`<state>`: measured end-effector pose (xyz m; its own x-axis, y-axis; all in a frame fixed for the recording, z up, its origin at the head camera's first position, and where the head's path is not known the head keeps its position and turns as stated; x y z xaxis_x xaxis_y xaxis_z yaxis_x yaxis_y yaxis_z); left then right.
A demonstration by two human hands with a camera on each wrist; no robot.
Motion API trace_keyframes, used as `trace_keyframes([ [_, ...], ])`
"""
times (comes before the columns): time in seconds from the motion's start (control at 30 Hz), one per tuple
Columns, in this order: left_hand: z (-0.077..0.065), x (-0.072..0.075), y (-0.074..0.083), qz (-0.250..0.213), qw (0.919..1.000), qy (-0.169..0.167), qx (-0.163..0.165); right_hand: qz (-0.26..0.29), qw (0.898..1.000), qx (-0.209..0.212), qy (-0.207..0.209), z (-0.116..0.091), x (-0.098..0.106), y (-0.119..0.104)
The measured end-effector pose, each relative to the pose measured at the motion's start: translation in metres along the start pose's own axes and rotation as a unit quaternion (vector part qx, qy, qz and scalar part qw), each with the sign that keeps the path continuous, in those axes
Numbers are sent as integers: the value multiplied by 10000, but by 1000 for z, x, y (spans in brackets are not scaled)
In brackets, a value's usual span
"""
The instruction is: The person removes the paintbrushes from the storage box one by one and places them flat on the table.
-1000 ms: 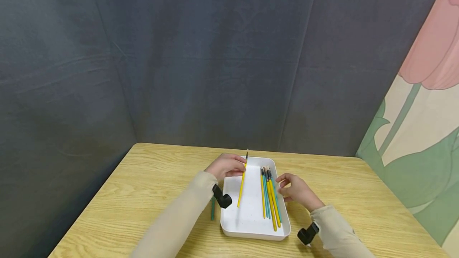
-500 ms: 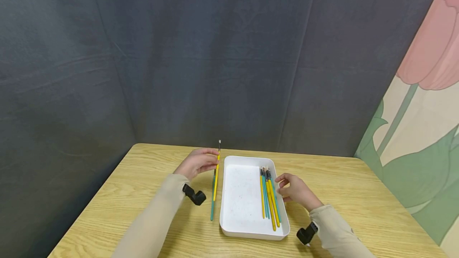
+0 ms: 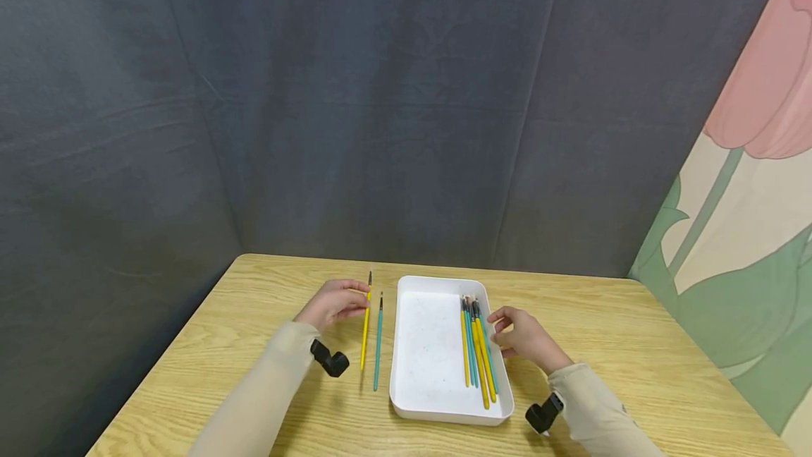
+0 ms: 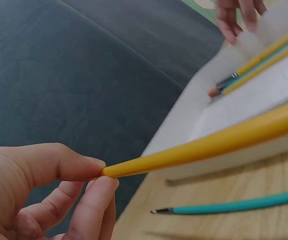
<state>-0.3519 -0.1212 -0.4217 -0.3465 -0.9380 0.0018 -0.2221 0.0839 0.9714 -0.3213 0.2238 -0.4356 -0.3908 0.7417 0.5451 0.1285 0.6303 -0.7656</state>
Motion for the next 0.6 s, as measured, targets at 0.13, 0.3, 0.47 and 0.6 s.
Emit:
trace_keyframes([
  [0.13,3,-1,-9,-78,10000,3,28,-21,10000,0,-3,-1,0,-1],
  [0.3,8,-4,-19,-82,9998,111,119,16,10000,-25,14,-1,0,0],
  [0.47,11,-4,-26,100,9996,189,194,37,10000,-20,3,-1,0,0],
  [0.6,14,-4,-30,240,9991,246,248,50,10000,-35,12,0,0,1],
])
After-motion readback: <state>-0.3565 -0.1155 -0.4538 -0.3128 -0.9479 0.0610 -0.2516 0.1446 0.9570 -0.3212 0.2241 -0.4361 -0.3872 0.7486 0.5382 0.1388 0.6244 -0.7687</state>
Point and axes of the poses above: each hand's wrist, its own z-axis towards the middle knuckle, its own x-axis out of the back of the hand, y = z × x, the point moved 4 cm from there along z, towards the middle knuckle, and after that the axes turned 14 degrees about -y, right-handed, at the moved point
